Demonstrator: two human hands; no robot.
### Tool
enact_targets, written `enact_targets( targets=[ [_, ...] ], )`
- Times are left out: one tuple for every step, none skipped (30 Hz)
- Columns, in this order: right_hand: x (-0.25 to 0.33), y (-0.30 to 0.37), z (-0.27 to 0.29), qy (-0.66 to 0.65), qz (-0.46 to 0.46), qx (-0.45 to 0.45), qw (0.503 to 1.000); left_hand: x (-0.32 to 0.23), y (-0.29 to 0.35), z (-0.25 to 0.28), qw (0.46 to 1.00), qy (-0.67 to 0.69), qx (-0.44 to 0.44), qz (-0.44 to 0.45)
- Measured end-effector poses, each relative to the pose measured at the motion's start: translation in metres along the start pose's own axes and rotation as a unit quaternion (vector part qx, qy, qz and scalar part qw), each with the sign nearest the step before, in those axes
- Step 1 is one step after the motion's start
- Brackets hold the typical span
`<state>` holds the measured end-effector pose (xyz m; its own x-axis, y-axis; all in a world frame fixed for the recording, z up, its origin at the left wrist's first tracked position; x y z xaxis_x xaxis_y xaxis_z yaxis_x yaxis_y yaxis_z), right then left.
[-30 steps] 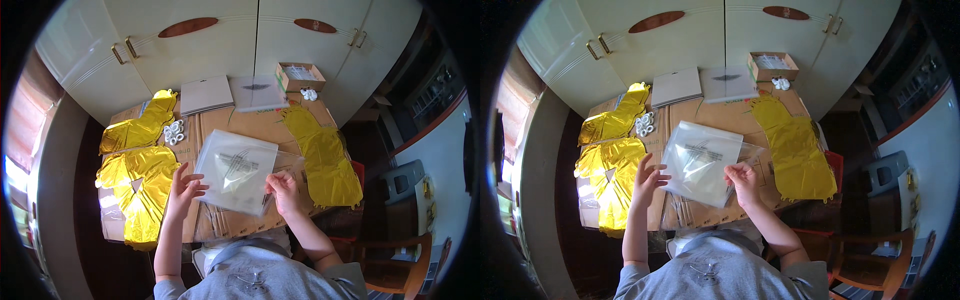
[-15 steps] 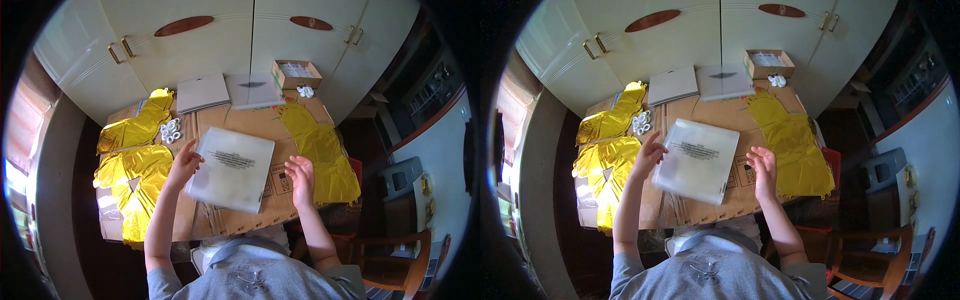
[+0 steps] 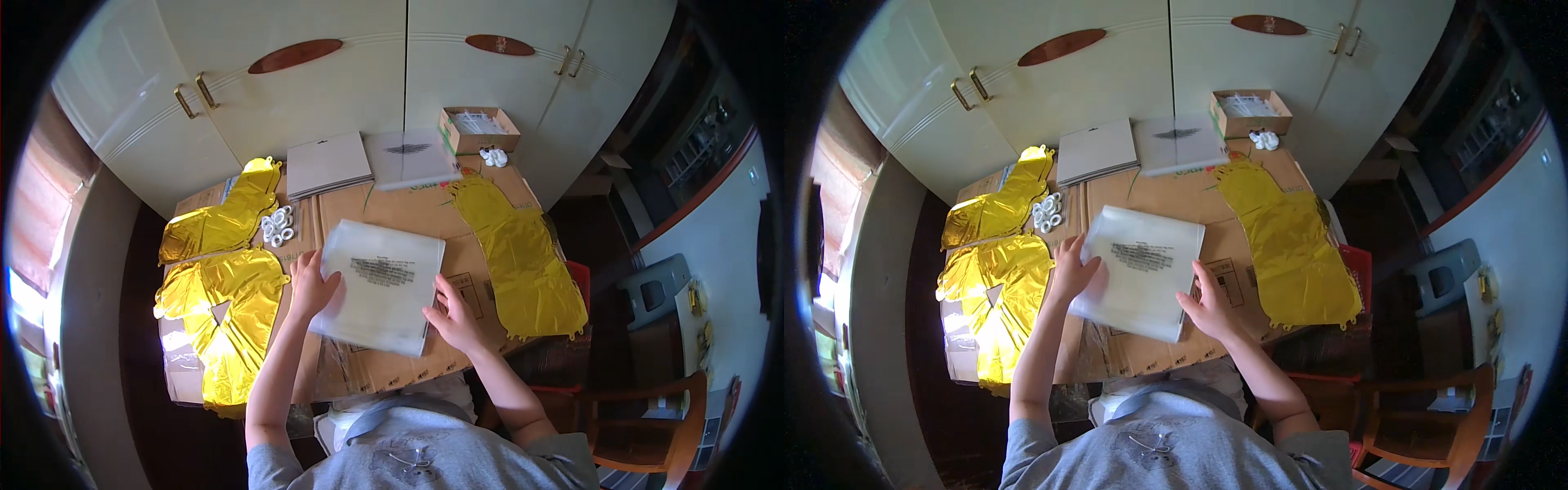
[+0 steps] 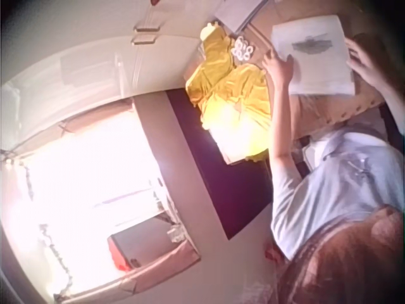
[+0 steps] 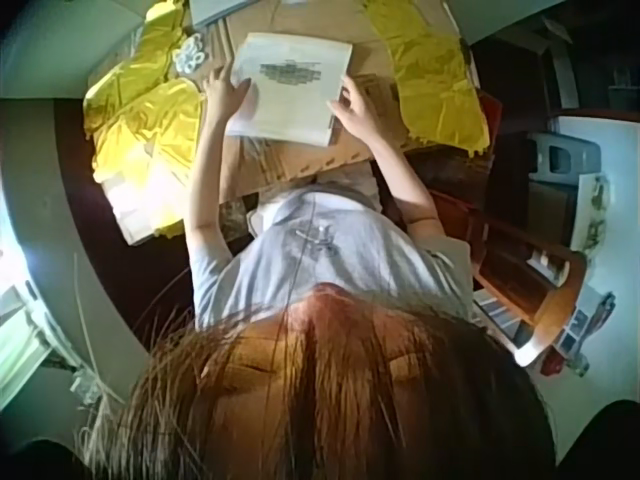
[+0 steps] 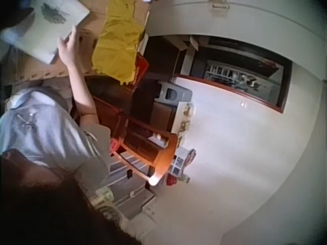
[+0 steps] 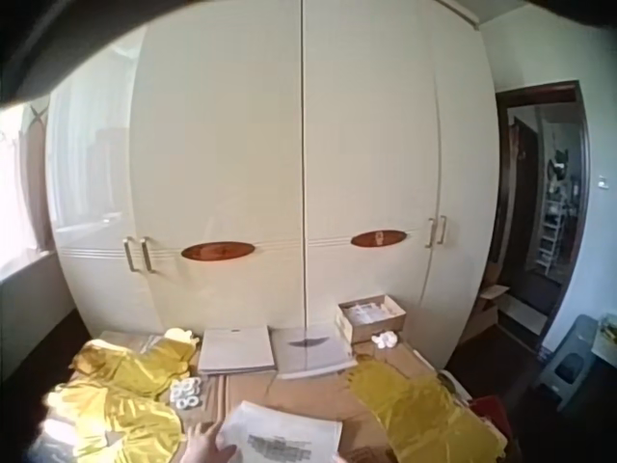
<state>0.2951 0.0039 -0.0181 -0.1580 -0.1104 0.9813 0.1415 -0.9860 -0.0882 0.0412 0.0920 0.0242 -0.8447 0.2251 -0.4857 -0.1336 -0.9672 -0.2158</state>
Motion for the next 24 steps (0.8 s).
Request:
enact_targets(
  targets=[
    [-0.004,0.003,-0.004,0.024,0.011,0.007,1.0,0.003,0.0,-0.003,1.0,0.008,0.016,0.009],
    [-0.004,0.007,-0.007,0.047,0.022,0.014,0.999,0.006,0.0,-0.007,0.999,0.016,0.032,0.018],
    [-0.003,0.013,-0.013,0.069,0.034,0.023,0.997,0.009,0.0,-0.011,0.998,0.025,0.048,0.026],
    [0.003,0.02,-0.018,0.093,0.046,0.031,0.994,0.01,-0.001,-0.012,0.998,0.028,0.045,0.025],
    [0.009,0.026,-0.023,0.114,0.057,0.04,0.991,0.012,0.0,-0.011,0.998,0.03,0.041,0.027],
    [0.017,0.029,-0.026,0.136,0.063,0.062,0.987,0.013,0.0,-0.01,0.998,0.031,0.038,0.029],
    [0.018,0.03,-0.027,0.132,0.046,0.068,0.988,0.013,-0.001,-0.01,0.998,0.023,0.045,0.033],
    [0.019,0.032,-0.029,0.127,0.03,0.075,0.989,0.014,-0.002,-0.01,0.998,0.014,0.052,0.037],
    [0.019,0.034,-0.031,0.123,0.014,0.082,0.989,0.014,-0.003,-0.01,0.997,0.005,0.059,0.042],
    [0.021,0.036,-0.034,0.139,0.02,0.087,0.986,0.01,-0.003,-0.008,0.997,-0.005,0.059,0.043],
    [0.023,0.039,-0.037,0.156,0.026,0.092,0.983,0.005,-0.003,-0.007,0.997,-0.015,0.059,0.045],
    [0.025,0.041,-0.039,0.173,0.032,0.097,0.98,0.002,-0.003,-0.006,0.997,-0.025,0.059,0.047],
    [0.029,0.042,-0.039,0.178,0.03,0.094,0.979,0.002,-0.003,-0.005,0.997,-0.024,0.054,0.046],
    [0.034,0.043,-0.039,0.184,0.028,0.09,0.978,0.003,-0.002,-0.005,0.997,-0.024,0.049,0.046],
    [0.036,0.043,-0.038,0.189,0.026,0.087,0.978,0.004,-0.002,-0.005,0.998,-0.024,0.044,0.046],
    [0.04,0.04,-0.032,0.216,0.05,0.064,0.973,0.005,-0.002,-0.006,0.997,-0.023,0.049,0.047],
    [0.044,0.033,-0.021,0.243,0.073,0.041,0.967,0.007,-0.002,-0.007,0.997,-0.022,0.056,0.048],
    [0.049,0.023,-0.011,0.269,0.095,0.019,0.958,0.008,-0.002,-0.008,0.997,-0.02,0.063,0.049],
    [0.064,0.01,0.001,0.281,0.1,-0.023,0.954,0.007,-0.001,-0.006,0.997,-0.032,0.046,0.045],
    [0.064,-0.006,0.014,0.294,0.114,-0.042,0.948,0.004,0.001,-0.004,0.998,-0.045,0.03,0.039],
    [0.06,-0.023,0.024,0.304,0.129,-0.06,0.942,0.001,0.003,0.0,0.998,-0.06,0.012,0.034],
    [0.051,-0.041,0.031,0.332,0.103,-0.057,0.936,-0.009,0.006,0.002,0.998,-0.065,-0.003,0.009],
    [0.044,-0.056,0.039,0.362,0.076,-0.056,0.927,-0.024,0.009,0.004,0.997,-0.067,-0.018,-0.019],
    [0.041,-0.066,0.047,0.392,0.048,-0.055,0.917,-0.039,0.014,0.006,0.996,-0.068,-0.033,-0.047]
  ],
)
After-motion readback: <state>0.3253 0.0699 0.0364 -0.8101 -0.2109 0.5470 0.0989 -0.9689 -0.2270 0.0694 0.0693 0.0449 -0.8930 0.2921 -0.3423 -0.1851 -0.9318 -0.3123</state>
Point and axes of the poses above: each hand's wrist, its own y-axis away from the middle knuckle, its own z-axis out of the back of the hand, x = y × z, the point moved 7 cm from there along -y, towards the middle knuckle, and after that the axes turned 2 degrees about x, right-handed, at the moved point
